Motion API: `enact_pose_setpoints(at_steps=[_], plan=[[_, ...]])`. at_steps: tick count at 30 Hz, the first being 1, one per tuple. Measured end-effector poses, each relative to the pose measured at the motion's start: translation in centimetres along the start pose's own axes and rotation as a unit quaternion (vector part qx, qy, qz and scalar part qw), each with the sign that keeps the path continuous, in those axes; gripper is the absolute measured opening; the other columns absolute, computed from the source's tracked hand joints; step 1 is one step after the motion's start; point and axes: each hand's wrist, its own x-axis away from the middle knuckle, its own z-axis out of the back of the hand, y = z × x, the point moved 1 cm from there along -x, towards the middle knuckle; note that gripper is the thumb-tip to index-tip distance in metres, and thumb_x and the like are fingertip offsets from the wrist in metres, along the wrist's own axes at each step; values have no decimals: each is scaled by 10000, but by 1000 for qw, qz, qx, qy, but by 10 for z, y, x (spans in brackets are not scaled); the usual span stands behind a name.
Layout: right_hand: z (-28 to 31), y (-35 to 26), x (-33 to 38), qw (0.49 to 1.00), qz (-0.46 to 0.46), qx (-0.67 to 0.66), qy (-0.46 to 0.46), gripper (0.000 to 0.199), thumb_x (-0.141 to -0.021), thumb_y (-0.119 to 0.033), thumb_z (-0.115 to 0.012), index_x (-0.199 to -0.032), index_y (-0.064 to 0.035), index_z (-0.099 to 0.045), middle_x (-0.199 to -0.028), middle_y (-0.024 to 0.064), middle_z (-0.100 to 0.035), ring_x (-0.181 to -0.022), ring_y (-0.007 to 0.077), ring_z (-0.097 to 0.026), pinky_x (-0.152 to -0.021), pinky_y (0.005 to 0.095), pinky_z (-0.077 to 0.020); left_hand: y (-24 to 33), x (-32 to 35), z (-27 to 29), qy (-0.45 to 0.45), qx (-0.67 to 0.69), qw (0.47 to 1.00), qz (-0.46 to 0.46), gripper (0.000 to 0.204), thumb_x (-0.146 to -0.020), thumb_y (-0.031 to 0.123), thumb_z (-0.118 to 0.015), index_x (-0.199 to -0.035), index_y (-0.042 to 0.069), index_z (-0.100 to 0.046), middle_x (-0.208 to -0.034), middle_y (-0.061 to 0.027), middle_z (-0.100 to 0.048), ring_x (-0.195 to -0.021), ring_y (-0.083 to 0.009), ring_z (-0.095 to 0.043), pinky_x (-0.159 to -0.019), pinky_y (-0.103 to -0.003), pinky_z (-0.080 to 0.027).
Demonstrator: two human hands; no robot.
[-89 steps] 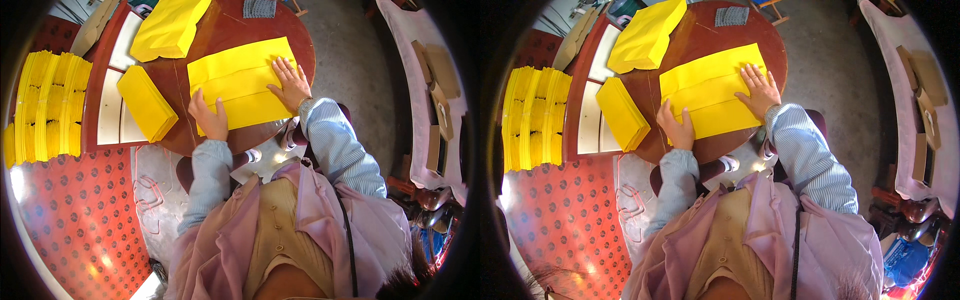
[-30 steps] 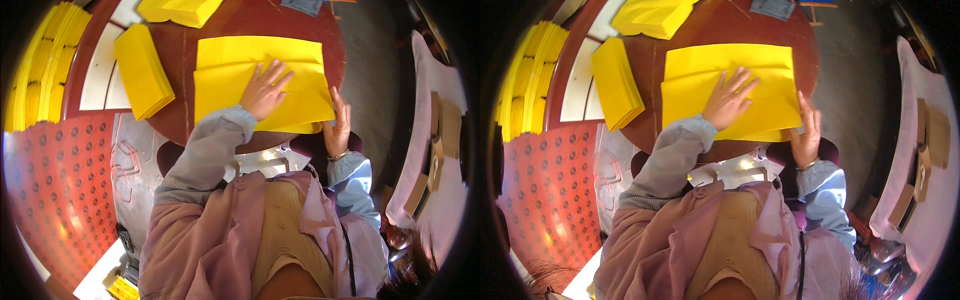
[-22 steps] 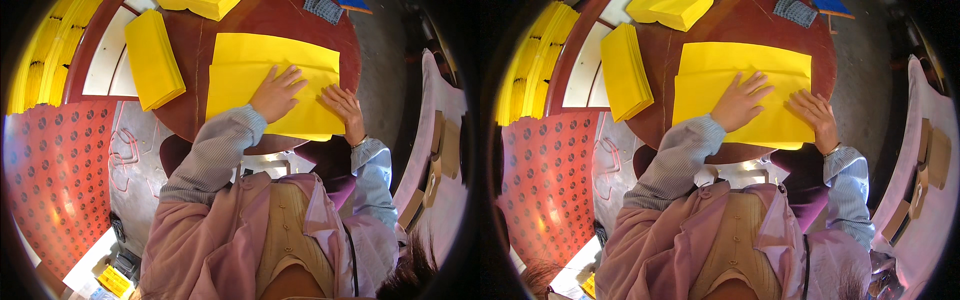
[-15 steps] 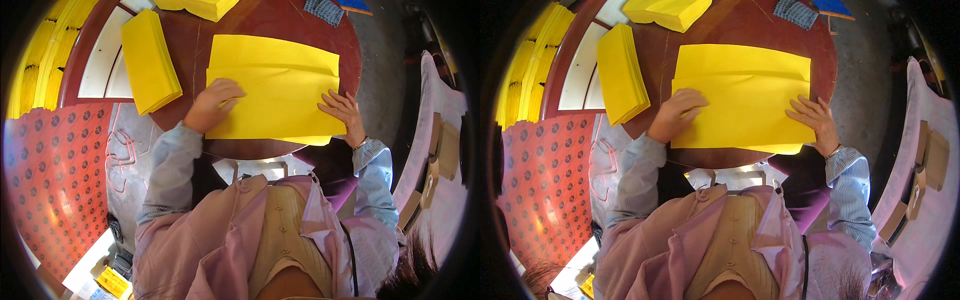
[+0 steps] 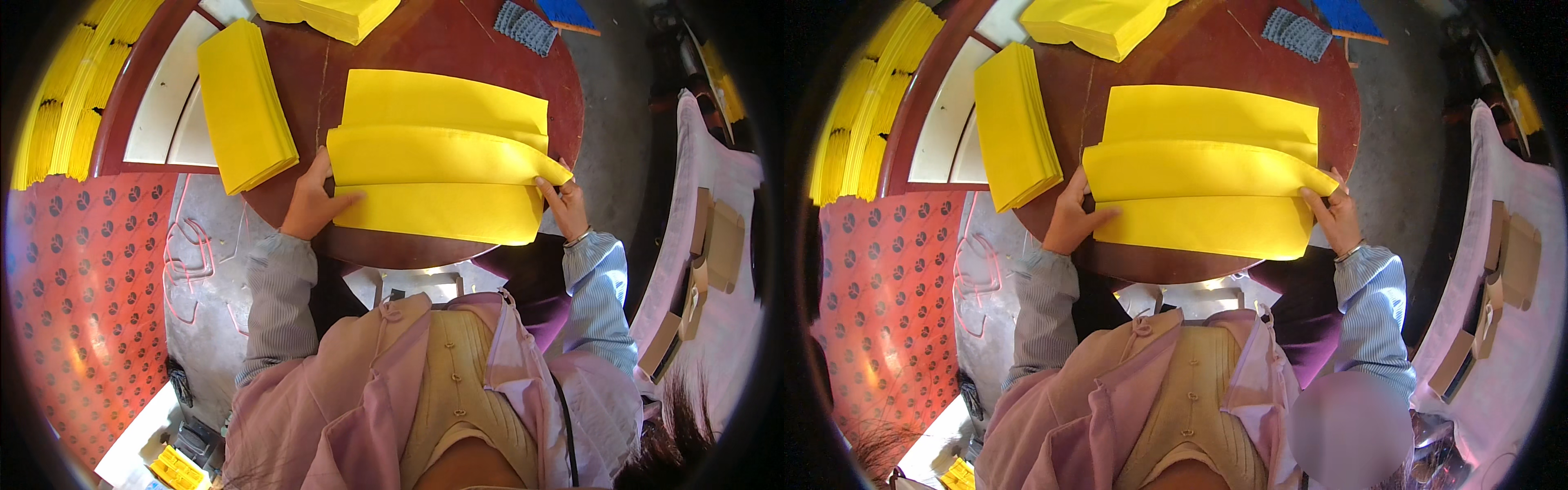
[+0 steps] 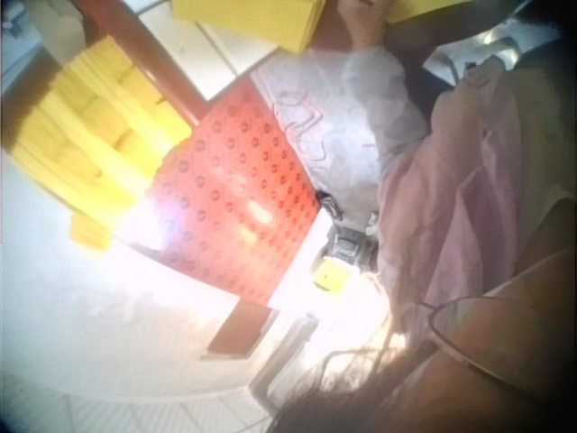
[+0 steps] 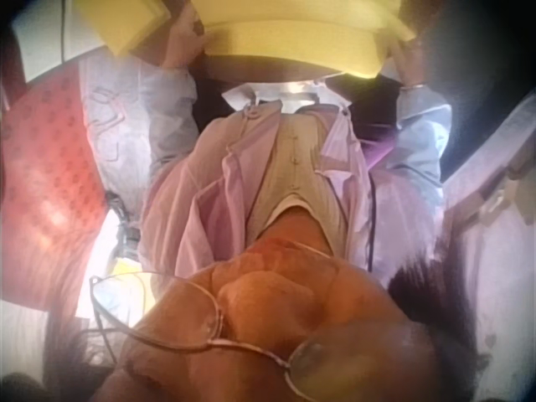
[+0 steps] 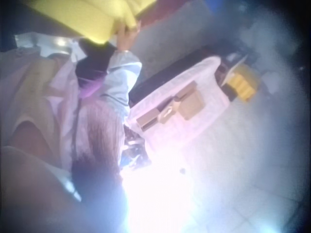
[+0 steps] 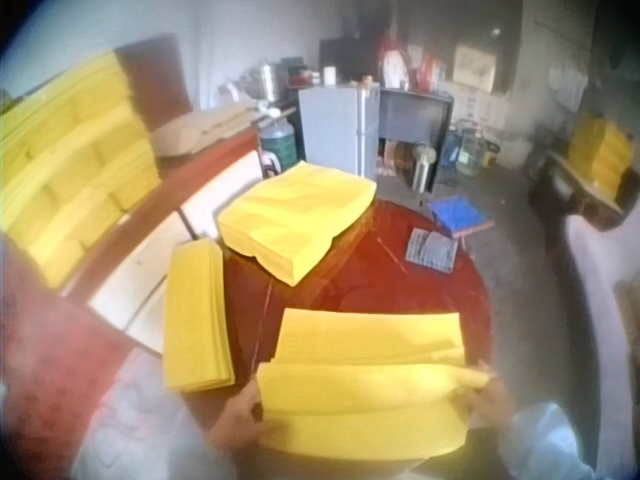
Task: The person folds yellow paper sheets by hand on a round table, repeatedly folding edges and creasing them. The person stacks the folded sheets and continues folding additional sheets.
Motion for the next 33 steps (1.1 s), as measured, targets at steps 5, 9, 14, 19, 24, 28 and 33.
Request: enact_pose_setpoints(at_steps=[5,9,14,19,24,28,33], plan=[[4,-14,2,999,5,-29,-19,535,-905,-155,-836,-1396,-76,-636,-1265,82,-698,-1263,240,-634,-1211,430,-385,6,-1,-11,61,-30,997,46,601,-835,17,-833,-1367,27,-552,-1248,-144,-749,-1167,-200,-726,-1006,-295,-525],[11,-21,-3,988,-109,-84,-70,721,-876,-174,-890,-1500,-72,-543,-1373,48,-667,-1331,205,-581,-1221,391,-359,5,-3,-12,80,-35,996,22,618,-854,36,-842,-1387,25,-529,-1191,-132,-775,-1119,-185,-745,-992,-296,-536],[9,-24,-6,991,-92,-76,-60,664,-895,-140,-861,-1475,-84,-543,-1292,39,-686,-1253,185,-609,-1175,349,-400,-2,-4,-14,110,23,993,44,691,-861,53,-858,-1431,-18,-473,-1205,-121,-776,-1213,-205,-704,-1088,-326,-491],[10,-24,-7,987,-119,-103,-25,596,-913,-107,-825,-1433,-61,-539,-1097,2,-673,-1063,139,-620,-1085,302,-428,-8,-6,-16,131,-14,991,23,781,-865,50,-852,-1496,-31,-399,-1094,-104,-794,-1269,-214,-669,-1202,-376,-409],[4,-28,-11,994,-64,-83,7,601,-883,-95,-799,-1417,-53,-527,-940,29,-693,-911,137,-680,-955,296,-493,-5,-5,-17,148,-42,988,18,865,-865,33,-838,-1558,-45,-327,-956,-76,-788,-1163,-192,-707,-1243,-409,-376],[0,-31,-8,992,-95,-87,12,658,-852,-32,-795,-1446,-43,-514,-933,-9,-621,-927,113,-613,-971,269,-448,-2,-5,-18,163,-43,986,4,842,-873,21,-811,-1563,-58,-336,-813,-28,-701,-919,-135,-691,-1226,-400,-399],[-1,-33,-10,994,-85,-73,16,691,-829,-14,-790,-1460,-46,-509,-919,-18,-582,-905,115,-579,-953,267,-439,0,-6,-18,173,-83,981,3,844,-869,4,-784,-1582,-45,-337,-702,-2,-550,-784,-104,-619,-1203,-395,-436]])
